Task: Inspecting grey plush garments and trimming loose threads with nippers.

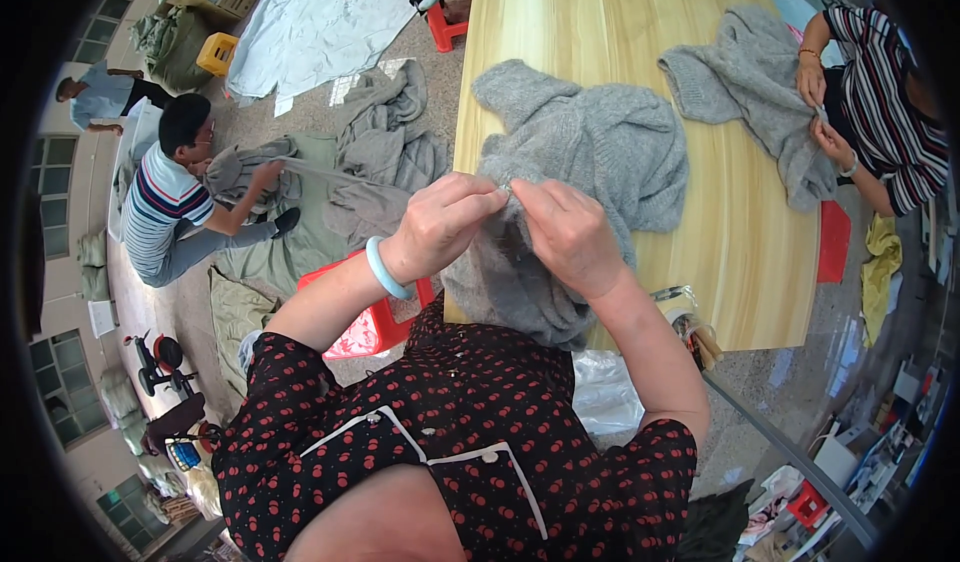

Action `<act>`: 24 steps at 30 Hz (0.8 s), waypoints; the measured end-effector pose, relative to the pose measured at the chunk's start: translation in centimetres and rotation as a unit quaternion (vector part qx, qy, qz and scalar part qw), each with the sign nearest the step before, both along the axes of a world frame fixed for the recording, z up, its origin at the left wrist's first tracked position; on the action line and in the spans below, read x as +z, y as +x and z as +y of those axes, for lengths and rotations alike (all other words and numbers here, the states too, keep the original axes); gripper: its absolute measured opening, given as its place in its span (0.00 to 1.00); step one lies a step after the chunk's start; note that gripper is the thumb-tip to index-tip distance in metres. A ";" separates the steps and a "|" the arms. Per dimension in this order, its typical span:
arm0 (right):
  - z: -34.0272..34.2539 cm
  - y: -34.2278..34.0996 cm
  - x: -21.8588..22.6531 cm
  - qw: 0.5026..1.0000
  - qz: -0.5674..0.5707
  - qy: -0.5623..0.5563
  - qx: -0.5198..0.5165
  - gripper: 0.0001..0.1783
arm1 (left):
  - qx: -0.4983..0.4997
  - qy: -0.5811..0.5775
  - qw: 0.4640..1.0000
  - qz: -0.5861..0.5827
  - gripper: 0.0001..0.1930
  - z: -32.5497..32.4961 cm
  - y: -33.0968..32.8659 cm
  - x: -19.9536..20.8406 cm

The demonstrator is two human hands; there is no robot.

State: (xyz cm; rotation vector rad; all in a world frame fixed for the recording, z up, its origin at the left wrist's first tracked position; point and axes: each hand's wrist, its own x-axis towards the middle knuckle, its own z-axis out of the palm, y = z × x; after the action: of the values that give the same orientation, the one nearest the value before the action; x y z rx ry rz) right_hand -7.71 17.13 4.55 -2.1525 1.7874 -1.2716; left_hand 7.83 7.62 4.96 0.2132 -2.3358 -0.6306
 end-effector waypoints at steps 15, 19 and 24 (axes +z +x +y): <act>-1.0 0.7 -2.2 0.997 0.007 -0.049 -0.062 0.16 | 0.127 0.086 0.985 0.081 0.08 1.4 -1.8 -1.8; -1.4 1.4 -2.8 0.996 -0.003 -0.048 -0.078 0.15 | 0.202 0.138 0.963 0.111 0.06 2.3 -2.3 -2.6; -1.3 1.3 -2.4 0.998 -0.040 -0.016 -0.055 0.13 | 0.204 0.229 0.947 0.099 0.05 2.4 -1.9 -2.5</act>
State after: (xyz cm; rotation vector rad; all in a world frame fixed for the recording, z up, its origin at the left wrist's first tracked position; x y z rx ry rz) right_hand -6.44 15.82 2.15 -2.0128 1.8892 -1.3971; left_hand 5.96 10.03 2.46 0.7846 -1.8443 -0.9248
